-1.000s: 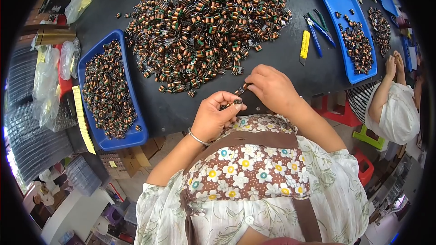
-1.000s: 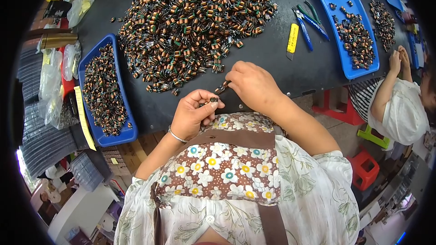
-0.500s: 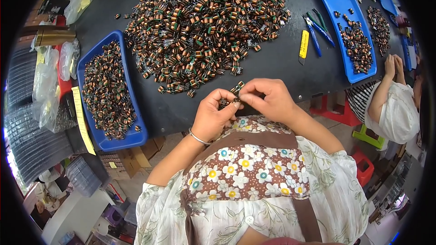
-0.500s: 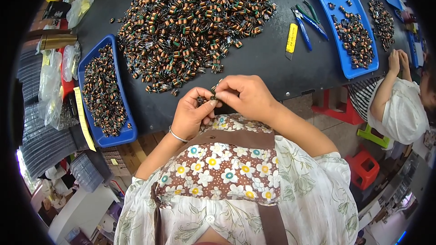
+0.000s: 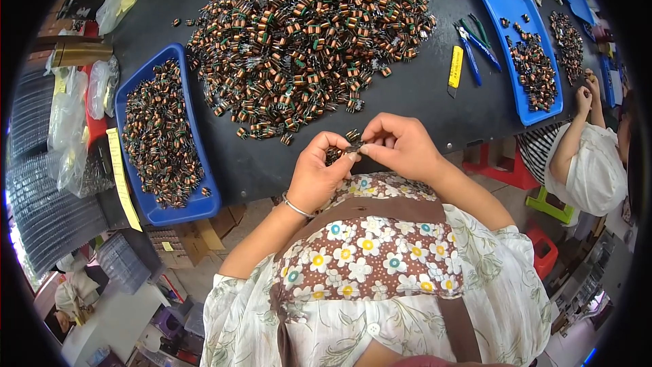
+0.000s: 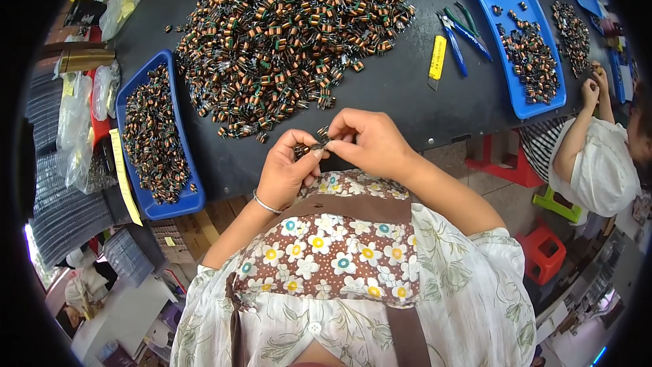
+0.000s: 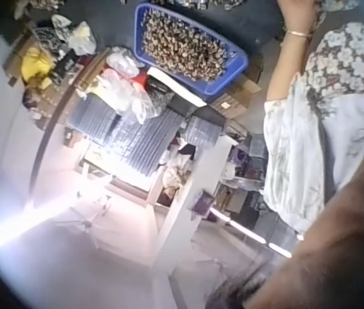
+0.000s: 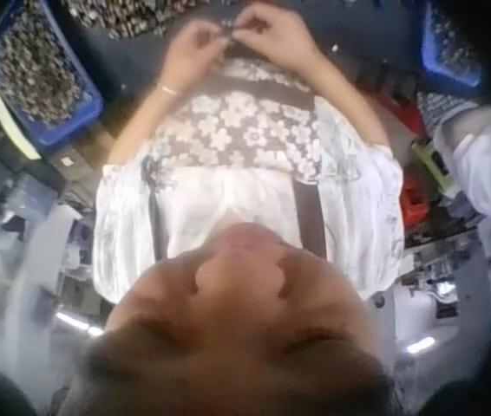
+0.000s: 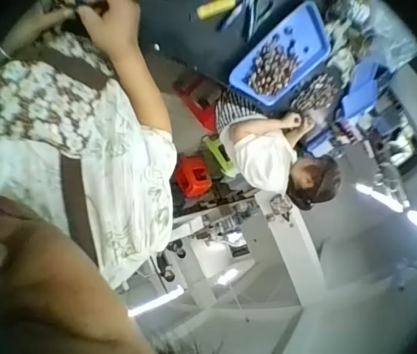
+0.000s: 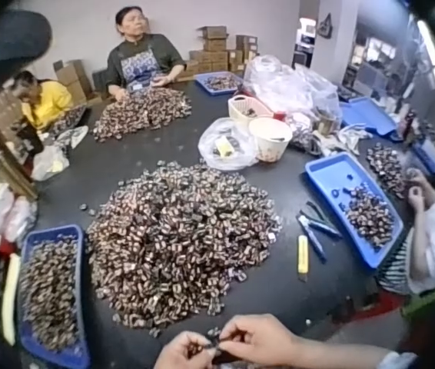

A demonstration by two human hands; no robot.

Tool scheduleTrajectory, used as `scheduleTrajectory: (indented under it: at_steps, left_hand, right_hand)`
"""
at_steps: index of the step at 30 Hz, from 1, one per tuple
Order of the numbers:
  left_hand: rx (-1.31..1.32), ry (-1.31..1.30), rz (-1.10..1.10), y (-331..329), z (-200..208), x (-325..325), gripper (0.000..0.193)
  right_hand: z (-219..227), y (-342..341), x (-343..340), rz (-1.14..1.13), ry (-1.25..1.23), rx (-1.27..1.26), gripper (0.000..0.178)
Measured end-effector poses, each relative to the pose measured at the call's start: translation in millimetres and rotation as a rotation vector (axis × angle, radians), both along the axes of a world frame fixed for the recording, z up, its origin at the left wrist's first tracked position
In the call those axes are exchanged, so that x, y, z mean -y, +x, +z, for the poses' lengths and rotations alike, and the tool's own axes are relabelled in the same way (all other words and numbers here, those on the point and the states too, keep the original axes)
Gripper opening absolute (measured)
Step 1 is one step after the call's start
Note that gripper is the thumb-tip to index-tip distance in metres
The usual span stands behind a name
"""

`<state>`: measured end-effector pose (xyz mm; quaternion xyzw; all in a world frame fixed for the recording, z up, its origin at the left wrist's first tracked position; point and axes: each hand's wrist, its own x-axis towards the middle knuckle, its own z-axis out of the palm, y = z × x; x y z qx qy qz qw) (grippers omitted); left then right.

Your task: The person assembles small electronic components by hand at a factory workbench, using pliers and a utility knife to manipulate the parts.

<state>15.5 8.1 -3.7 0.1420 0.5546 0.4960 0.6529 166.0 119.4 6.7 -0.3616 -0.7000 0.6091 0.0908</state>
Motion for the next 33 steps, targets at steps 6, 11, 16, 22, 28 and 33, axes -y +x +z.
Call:
scheduleTrajectory:
  at_steps: [6,11,16,22,28,33]
  left_hand:
    - [-0.051,-0.036,-0.034,-4.6,5.8,0.4,0.014]
    - [-0.026,-0.04,-0.019,-6.6,3.6,3.0,0.014]
    - [-0.1,-0.032,-0.028,-6.9,3.1,4.0,0.014]
    - [-0.08,0.009,-0.098,-6.8,2.4,0.1,0.014]
    - [-0.075,-0.004,-0.095,-6.3,5.2,-0.3,0.013]
    - [0.005,-0.048,-0.043,-8.7,6.3,-1.3,0.013]
  right_hand:
    - [-1.4,-6.1,-0.8,0.093,0.273,-0.098,0.011]
    - [-18.8,-12.9,-5.9,0.202,0.672,-0.14,0.014]
    - [-10.2,-10.3,-5.7,0.191,0.513,-0.134,0.015]
    - [7.8,-13.1,-4.4,0.261,0.259,-0.106,0.013]
    - [-9.9,-19.0,-20.1,0.029,0.554,-0.173,0.016]
    - [-19.0,-22.3,-26.6,0.087,0.805,0.028,0.021]
